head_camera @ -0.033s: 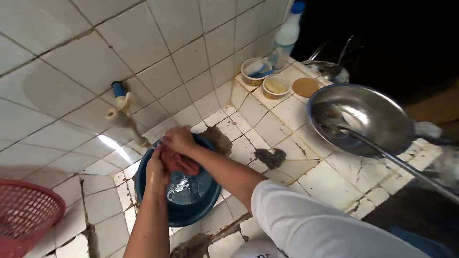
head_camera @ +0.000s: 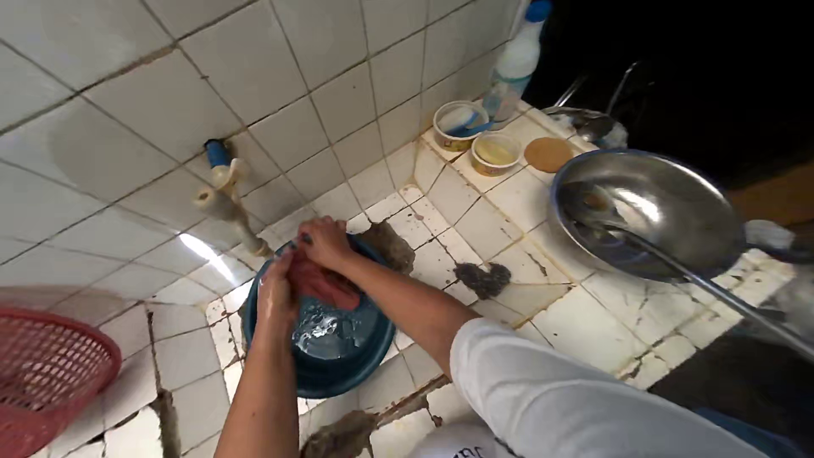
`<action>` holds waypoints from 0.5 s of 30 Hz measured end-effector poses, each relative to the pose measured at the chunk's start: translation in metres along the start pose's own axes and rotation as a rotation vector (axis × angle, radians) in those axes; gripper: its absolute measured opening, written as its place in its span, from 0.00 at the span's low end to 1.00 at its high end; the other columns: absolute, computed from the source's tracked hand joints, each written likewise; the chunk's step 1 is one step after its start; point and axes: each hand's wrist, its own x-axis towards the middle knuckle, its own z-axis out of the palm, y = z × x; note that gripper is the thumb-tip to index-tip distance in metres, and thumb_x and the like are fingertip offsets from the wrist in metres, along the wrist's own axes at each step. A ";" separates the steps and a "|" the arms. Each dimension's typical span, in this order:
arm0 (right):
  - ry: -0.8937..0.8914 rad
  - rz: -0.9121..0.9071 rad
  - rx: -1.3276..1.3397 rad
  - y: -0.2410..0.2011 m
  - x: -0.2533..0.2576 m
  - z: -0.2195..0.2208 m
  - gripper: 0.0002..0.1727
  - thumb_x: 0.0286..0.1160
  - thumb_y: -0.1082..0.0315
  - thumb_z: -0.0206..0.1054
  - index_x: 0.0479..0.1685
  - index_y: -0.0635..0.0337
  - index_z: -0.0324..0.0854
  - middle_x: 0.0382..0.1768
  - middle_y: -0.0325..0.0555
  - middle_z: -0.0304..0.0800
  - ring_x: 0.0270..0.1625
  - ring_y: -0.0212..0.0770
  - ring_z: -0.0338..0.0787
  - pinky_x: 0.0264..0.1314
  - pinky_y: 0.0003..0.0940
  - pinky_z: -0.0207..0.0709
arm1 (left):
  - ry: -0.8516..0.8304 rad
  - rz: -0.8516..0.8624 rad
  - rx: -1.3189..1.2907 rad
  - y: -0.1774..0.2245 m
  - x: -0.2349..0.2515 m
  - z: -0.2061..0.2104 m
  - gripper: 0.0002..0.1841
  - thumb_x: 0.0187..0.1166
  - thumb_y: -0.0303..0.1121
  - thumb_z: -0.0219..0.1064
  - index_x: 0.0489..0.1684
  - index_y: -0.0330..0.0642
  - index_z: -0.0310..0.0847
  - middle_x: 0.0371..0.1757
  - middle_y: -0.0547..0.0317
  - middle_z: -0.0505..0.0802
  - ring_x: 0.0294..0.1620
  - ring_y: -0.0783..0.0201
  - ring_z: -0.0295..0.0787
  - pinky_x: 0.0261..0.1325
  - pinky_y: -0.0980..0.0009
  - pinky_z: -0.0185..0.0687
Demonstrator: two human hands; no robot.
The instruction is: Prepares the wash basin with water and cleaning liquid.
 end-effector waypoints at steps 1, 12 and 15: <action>-0.029 0.041 0.121 -0.003 -0.002 -0.003 0.14 0.83 0.66 0.66 0.61 0.62 0.86 0.63 0.59 0.88 0.70 0.60 0.83 0.74 0.68 0.67 | 0.002 0.016 0.062 0.008 -0.001 -0.002 0.11 0.91 0.33 0.56 0.54 0.33 0.79 0.38 0.55 0.90 0.37 0.67 0.88 0.44 0.69 0.86; -0.402 0.230 0.412 -0.052 -0.026 0.007 0.22 0.89 0.58 0.63 0.68 0.69 0.79 0.59 0.65 0.87 0.58 0.56 0.88 0.65 0.54 0.80 | -0.007 -0.287 -0.196 -0.007 0.003 -0.025 0.25 0.93 0.55 0.40 0.45 0.46 0.75 0.31 0.57 0.87 0.32 0.61 0.88 0.36 0.59 0.87; -0.324 0.215 0.482 -0.045 -0.023 0.008 0.24 0.92 0.56 0.58 0.66 0.71 0.80 0.56 0.64 0.89 0.57 0.54 0.90 0.65 0.52 0.81 | 0.123 -0.195 -0.327 -0.010 0.007 -0.021 0.21 0.94 0.49 0.46 0.32 0.48 0.73 0.19 0.64 0.81 0.18 0.69 0.79 0.25 0.71 0.81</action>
